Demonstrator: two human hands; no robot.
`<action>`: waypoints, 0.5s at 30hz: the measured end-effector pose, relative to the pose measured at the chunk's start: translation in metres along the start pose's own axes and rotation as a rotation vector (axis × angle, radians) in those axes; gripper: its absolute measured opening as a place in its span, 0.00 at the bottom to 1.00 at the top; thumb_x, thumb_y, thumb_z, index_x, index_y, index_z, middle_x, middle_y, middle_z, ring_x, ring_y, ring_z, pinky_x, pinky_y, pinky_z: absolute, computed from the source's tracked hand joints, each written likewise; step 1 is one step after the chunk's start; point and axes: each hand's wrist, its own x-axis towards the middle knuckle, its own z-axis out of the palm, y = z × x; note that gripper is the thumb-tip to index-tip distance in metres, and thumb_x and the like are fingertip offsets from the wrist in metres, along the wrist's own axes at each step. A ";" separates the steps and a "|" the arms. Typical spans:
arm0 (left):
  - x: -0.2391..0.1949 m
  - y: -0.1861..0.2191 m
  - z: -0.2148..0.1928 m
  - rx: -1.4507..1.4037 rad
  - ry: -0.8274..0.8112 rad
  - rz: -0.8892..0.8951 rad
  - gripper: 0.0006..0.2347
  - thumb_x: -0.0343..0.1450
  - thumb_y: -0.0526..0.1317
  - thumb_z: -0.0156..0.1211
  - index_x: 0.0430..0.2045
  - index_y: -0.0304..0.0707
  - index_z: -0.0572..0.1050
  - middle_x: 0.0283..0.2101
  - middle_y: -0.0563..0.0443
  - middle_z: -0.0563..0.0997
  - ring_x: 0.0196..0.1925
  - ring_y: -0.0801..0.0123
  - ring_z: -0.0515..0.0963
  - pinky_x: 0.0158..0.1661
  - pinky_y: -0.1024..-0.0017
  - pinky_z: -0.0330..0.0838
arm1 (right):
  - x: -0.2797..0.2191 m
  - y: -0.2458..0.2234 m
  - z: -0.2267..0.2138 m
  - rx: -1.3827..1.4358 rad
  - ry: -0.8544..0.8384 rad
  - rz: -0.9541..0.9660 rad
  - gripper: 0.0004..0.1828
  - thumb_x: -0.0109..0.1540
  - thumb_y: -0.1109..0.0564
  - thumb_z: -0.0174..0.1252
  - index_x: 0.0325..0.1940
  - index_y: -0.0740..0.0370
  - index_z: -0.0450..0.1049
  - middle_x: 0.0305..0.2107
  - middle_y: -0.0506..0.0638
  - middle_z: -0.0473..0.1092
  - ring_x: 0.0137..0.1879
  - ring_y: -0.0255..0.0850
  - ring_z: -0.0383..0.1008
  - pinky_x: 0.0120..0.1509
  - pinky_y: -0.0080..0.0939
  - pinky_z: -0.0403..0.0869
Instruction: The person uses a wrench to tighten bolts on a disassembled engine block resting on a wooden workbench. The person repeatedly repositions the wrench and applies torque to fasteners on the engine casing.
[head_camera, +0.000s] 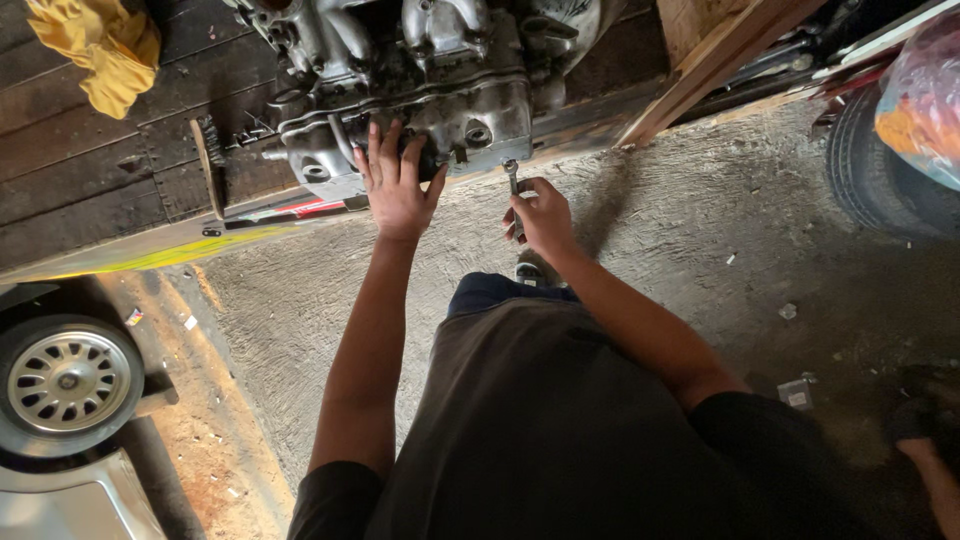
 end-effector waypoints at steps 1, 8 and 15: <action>0.000 0.000 0.000 -0.006 -0.003 -0.007 0.23 0.76 0.55 0.66 0.61 0.48 0.70 0.73 0.43 0.62 0.79 0.44 0.49 0.73 0.36 0.39 | 0.001 0.000 -0.001 -0.006 -0.001 -0.002 0.13 0.67 0.59 0.55 0.53 0.68 0.67 0.26 0.57 0.78 0.22 0.42 0.78 0.20 0.40 0.71; 0.000 0.001 -0.001 -0.015 0.031 0.005 0.22 0.76 0.55 0.66 0.61 0.48 0.70 0.72 0.44 0.63 0.79 0.44 0.50 0.74 0.37 0.39 | 0.010 0.011 -0.001 -0.130 0.045 -0.088 0.12 0.65 0.60 0.56 0.50 0.69 0.69 0.25 0.59 0.77 0.24 0.41 0.80 0.21 0.40 0.75; 0.001 0.000 -0.001 -0.020 0.009 -0.006 0.23 0.74 0.55 0.67 0.59 0.48 0.71 0.72 0.43 0.64 0.78 0.43 0.51 0.73 0.37 0.40 | 0.015 -0.007 -0.027 -1.232 0.029 -0.531 0.11 0.67 0.56 0.57 0.50 0.65 0.73 0.19 0.57 0.75 0.23 0.49 0.77 0.28 0.51 0.74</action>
